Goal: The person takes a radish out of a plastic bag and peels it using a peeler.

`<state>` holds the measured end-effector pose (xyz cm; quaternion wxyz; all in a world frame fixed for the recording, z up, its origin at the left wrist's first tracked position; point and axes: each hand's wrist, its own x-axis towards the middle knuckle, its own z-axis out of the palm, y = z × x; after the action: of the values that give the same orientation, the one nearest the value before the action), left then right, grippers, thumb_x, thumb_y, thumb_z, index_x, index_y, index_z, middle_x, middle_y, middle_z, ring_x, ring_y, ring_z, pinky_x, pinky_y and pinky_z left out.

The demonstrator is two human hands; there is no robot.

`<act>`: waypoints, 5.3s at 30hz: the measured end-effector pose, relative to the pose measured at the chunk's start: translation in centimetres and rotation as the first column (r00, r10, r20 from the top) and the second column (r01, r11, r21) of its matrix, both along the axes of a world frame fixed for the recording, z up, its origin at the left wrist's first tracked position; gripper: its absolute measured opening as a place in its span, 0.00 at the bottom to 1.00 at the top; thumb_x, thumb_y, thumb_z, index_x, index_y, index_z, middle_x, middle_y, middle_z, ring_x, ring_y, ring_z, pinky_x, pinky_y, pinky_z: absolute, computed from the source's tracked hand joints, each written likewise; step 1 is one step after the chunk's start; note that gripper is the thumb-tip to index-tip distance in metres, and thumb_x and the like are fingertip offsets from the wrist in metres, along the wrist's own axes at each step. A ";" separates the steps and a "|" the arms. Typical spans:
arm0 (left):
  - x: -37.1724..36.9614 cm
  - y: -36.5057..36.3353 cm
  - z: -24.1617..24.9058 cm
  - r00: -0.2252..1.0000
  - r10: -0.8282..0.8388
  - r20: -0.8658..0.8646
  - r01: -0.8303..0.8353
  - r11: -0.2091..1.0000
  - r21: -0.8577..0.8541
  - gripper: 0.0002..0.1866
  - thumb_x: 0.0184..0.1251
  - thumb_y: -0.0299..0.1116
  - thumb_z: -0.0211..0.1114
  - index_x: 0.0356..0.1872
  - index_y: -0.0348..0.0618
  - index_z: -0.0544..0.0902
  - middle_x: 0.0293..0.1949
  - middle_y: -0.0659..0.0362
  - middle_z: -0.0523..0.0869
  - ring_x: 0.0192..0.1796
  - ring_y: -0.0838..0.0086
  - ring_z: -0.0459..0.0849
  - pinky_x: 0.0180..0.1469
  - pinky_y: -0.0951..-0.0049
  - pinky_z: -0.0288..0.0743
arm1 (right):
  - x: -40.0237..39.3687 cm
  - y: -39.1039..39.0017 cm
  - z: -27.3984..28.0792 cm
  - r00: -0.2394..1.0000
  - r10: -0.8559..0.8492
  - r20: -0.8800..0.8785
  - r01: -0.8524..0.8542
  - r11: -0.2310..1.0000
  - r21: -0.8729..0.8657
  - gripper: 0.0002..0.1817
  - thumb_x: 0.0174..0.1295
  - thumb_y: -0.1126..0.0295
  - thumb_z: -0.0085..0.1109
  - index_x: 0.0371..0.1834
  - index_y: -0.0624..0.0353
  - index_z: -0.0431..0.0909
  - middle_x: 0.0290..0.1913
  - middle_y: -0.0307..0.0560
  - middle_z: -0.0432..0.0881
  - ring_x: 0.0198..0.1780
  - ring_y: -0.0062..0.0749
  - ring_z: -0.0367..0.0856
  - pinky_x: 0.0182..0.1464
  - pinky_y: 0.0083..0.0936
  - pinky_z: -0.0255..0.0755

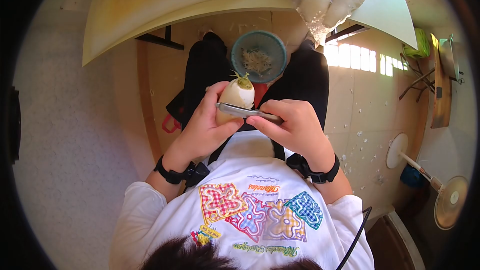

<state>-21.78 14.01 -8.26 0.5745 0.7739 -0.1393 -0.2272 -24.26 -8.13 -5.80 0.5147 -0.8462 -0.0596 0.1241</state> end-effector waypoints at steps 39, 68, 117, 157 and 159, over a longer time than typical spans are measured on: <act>-0.2 0.8 -0.4 0.972 -0.012 0.233 -0.034 0.981 0.192 0.37 0.55 0.32 0.73 0.67 0.41 0.66 0.57 0.47 0.76 0.58 0.56 0.77 0.62 0.61 0.71 | 0.8 0.2 -1.7 0.983 -0.181 -0.036 0.181 0.983 -0.006 0.13 0.64 0.63 0.68 0.29 0.63 0.83 0.15 0.42 0.63 0.19 0.23 0.56 0.22 0.25 0.54; 0.7 -0.2 -1.5 0.998 0.053 -0.043 -0.055 0.998 -0.041 0.33 0.62 0.33 0.71 0.65 0.33 0.66 0.53 0.47 0.76 0.57 0.59 0.78 0.61 0.64 0.72 | 0.0 -0.2 -1.2 0.981 -0.142 -0.133 0.170 0.959 0.228 0.08 0.69 0.69 0.61 0.40 0.64 0.81 0.16 0.32 0.64 0.20 0.13 0.59 0.24 0.18 0.54; 1.1 0.0 -0.1 0.990 0.084 0.114 -0.102 0.981 0.168 0.36 0.54 0.30 0.78 0.63 0.42 0.68 0.52 0.53 0.79 0.52 0.69 0.80 0.55 0.68 0.76 | 0.0 -0.8 -2.6 0.935 -0.233 -0.266 0.334 0.830 0.446 0.10 0.73 0.67 0.56 0.42 0.64 0.81 0.20 0.31 0.73 0.22 0.10 0.67 0.24 0.15 0.59; 0.5 0.0 2.0 0.996 0.005 0.092 -0.010 0.998 0.060 0.37 0.55 0.28 0.77 0.63 0.43 0.66 0.53 0.53 0.79 0.54 0.69 0.81 0.57 0.70 0.75 | 0.4 -0.9 -4.2 0.964 -0.218 -0.153 0.222 0.975 0.008 0.11 0.70 0.67 0.61 0.42 0.66 0.83 0.19 0.40 0.74 0.21 0.17 0.64 0.24 0.21 0.59; 1.0 0.3 1.9 0.998 0.019 0.056 -0.022 0.999 0.043 0.37 0.55 0.28 0.77 0.63 0.43 0.65 0.54 0.53 0.79 0.54 0.69 0.81 0.57 0.70 0.75 | 0.3 -1.3 -4.7 0.940 -0.291 -0.179 0.308 0.949 0.069 0.11 0.71 0.67 0.60 0.42 0.66 0.82 0.20 0.37 0.75 0.22 0.16 0.64 0.24 0.20 0.58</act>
<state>-20.80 14.30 -6.39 0.5558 0.7935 -0.1423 -0.2028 -23.92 -9.44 -10.52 0.5710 -0.8062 0.1073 0.1116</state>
